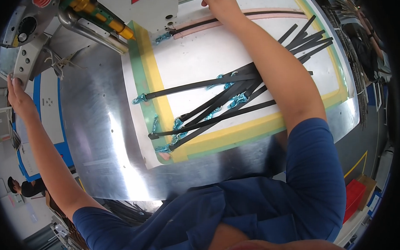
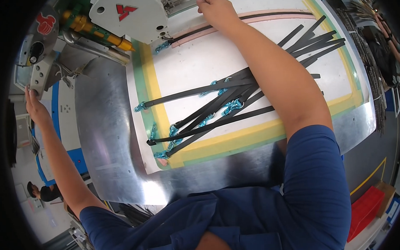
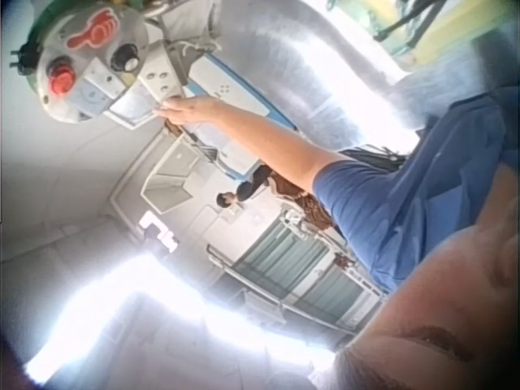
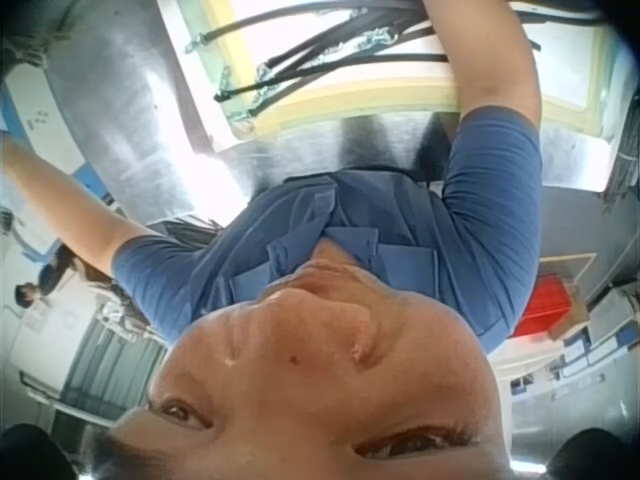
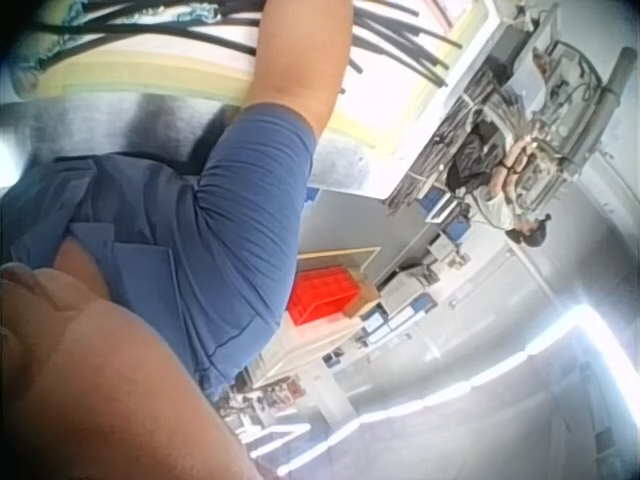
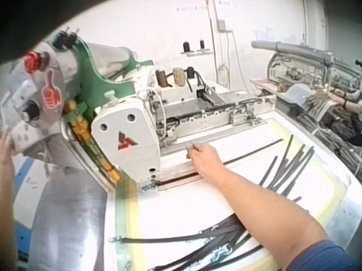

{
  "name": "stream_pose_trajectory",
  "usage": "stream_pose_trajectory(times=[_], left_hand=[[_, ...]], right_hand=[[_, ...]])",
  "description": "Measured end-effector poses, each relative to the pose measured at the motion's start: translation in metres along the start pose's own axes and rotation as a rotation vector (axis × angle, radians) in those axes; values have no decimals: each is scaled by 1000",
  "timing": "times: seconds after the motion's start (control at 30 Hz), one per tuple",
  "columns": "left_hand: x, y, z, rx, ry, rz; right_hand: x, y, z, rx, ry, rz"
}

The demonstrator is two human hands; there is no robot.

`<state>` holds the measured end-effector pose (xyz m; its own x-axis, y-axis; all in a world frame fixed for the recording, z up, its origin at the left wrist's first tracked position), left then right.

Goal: Sewing long black straps onto a base material using an industrial sewing machine.

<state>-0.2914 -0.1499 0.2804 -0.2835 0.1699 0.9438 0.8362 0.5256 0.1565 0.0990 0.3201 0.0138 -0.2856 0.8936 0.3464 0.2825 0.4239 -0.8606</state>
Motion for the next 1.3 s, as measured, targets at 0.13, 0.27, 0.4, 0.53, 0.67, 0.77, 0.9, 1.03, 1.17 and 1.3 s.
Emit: stream_pose_trajectory(times=[0.13,0.27,0.4,0.53,0.67,0.77,0.9,1.03,1.17,1.3], left_hand=[[-1,4,2,-109,-18,6],[-3,8,1,-84,-4,-15],[-1,3,3,-143,-33,-59],[-9,9,4,-285,-34,-244],[-5,24,3,-263,-38,-228],[-7,36,9,-302,-104,-275],[-19,73,-22,-235,158,-273],[-74,141,-26,-208,95,180],[-137,226,-37,-195,-118,441],[-133,195,-28,-239,-214,205]], right_hand=[[-2,4,4,37,-42,108],[1,10,4,23,-25,60],[3,8,2,32,-11,19],[1,6,-1,-1,-33,45],[9,20,-4,47,-6,108],[17,22,7,183,29,120],[12,19,14,284,6,211],[19,72,-1,639,82,542],[17,66,1,846,-5,675],[10,43,-9,686,49,609]])
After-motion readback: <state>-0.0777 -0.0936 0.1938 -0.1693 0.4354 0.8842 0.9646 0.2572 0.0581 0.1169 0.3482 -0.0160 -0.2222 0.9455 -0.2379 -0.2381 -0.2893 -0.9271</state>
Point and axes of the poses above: each hand's wrist, its own x-axis towards the middle knuckle, its own z-axis out of the palm, y = z × x, the point moved 10 cm from there along x, towards the middle knuckle, and after that the axes turned 13 degrees about y, right-handed, at the moved point
